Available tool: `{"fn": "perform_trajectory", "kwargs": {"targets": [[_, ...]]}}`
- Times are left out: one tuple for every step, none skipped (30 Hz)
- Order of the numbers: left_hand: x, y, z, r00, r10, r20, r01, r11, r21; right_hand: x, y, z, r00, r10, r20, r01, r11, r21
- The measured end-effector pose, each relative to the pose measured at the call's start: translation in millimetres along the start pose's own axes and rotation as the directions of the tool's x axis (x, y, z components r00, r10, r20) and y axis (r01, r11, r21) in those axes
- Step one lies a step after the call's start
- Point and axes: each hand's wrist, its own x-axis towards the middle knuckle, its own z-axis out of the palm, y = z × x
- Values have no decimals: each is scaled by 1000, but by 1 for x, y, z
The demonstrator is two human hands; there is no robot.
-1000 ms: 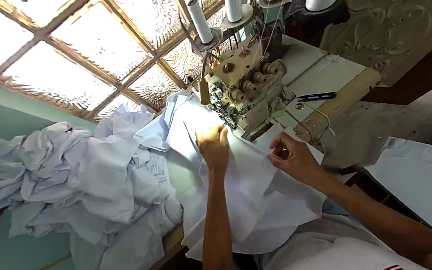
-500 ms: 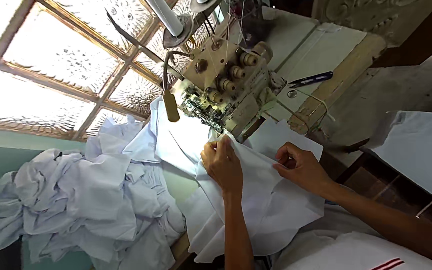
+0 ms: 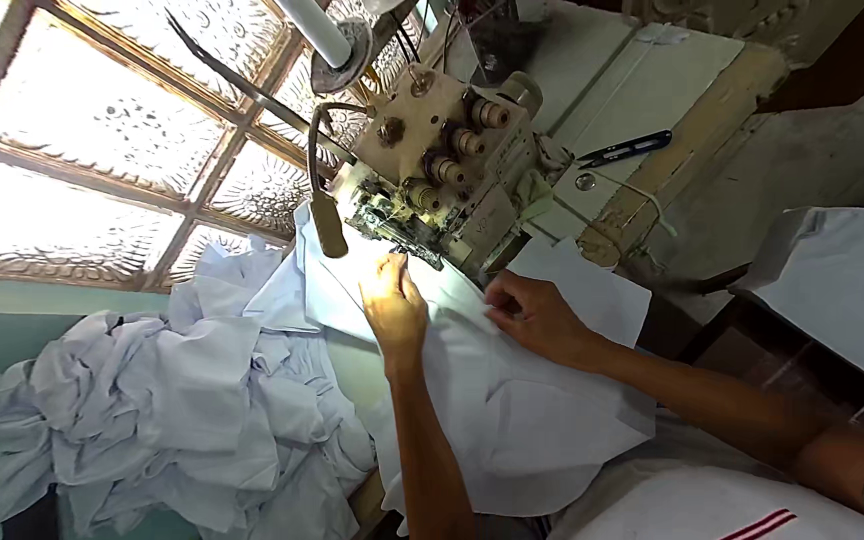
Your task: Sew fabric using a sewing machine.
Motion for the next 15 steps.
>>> {"fn": "perform_trajectory", "kwargs": {"targets": [[4,-7,-1,1000,23,7,-23,1000,3,6,0,3,998,-65,1,65,996,-55],[8,-13,-3,999,44,12,-44,999,1,13,0,6,993,-120,5,120,986,-119],[13,-20,-3,998,60,10,-60,998,-2,18,0,9,987,-163,10,162,969,-189],[19,-25,-1,998,66,-2,-66,998,3,24,-2,11,982,-188,18,186,948,-257],[29,-30,2,998,61,-23,-61,998,8,28,-3,13,979,-201,27,199,926,-320],[39,-34,6,998,37,-53,-37,999,14,32,-5,15,976,-215,35,212,900,-380],[47,-37,7,999,4,-52,-2,999,38,34,-7,17,972,-233,40,227,871,-436],[53,-40,6,999,-31,-36,33,997,71,36,-9,19,964,-262,36,245,837,-490],[59,-42,5,998,-55,-21,57,994,97,37,-9,21,955,-294,28,261,796,-546],[64,-45,5,997,-78,-10,79,990,115,38,-9,22,946,-325,21,272,755,-597],[69,-50,6,995,-100,-5,100,987,124,39,-8,24,935,-355,14,282,717,-638],[74,-57,7,994,-108,-16,109,987,119,38,-6,24,925,-380,13,292,689,-663],[78,-64,7,993,-117,-21,119,987,109,37,-5,24,917,-399,16,306,675,-671],[82,-71,7,992,-123,-18,124,987,104,34,-3,22,908,-418,18,324,676,-662],[87,-78,7,993,-117,-17,118,987,106,31,-1,18,900,-437,17,345,686,-640]]}}
